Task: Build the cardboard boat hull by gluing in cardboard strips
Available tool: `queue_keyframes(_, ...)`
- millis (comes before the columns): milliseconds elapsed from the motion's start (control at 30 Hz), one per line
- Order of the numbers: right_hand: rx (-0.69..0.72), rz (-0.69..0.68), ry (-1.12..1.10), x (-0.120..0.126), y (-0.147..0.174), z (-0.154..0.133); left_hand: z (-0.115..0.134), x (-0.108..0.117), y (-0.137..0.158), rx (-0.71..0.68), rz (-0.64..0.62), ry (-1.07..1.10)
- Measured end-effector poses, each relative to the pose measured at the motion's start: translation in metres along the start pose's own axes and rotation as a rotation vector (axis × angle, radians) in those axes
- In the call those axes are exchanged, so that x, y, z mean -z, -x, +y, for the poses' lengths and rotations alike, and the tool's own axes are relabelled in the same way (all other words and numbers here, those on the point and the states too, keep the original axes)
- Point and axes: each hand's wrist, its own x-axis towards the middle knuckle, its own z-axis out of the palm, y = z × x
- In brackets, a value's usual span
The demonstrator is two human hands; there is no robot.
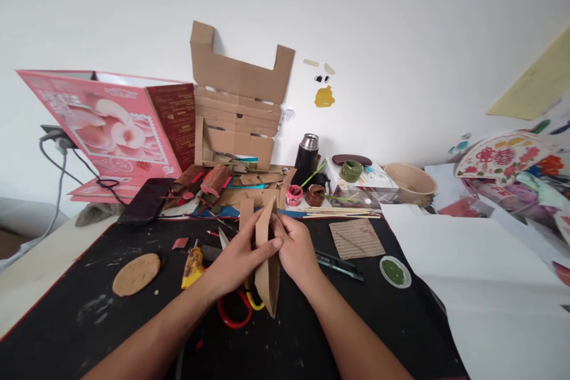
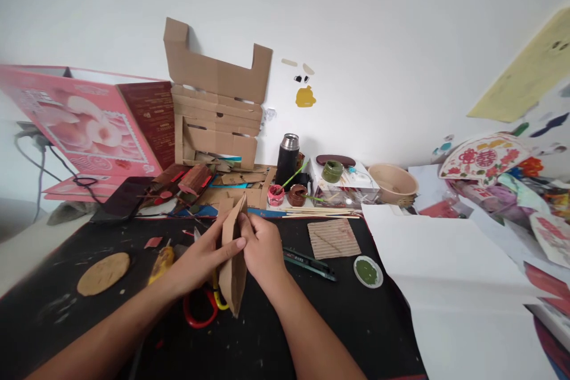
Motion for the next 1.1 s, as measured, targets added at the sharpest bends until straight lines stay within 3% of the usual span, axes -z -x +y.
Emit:
queue_keyframes(333,0.018,0.037,-0.029,0.004,-0.002,-0.003,-0.003,0.003,0.0,0.018,0.05,-0.07)
queue_keyframes(733,-0.026,0.062,-0.133,0.008,-0.006,0.0,0.012,0.011,-0.006,0.016,0.179,-0.182)
queue_keyframes(1100,-0.047,0.022,-0.236,0.007,-0.005,0.001,0.011,0.021,-0.006,-0.029,0.089,-0.245)
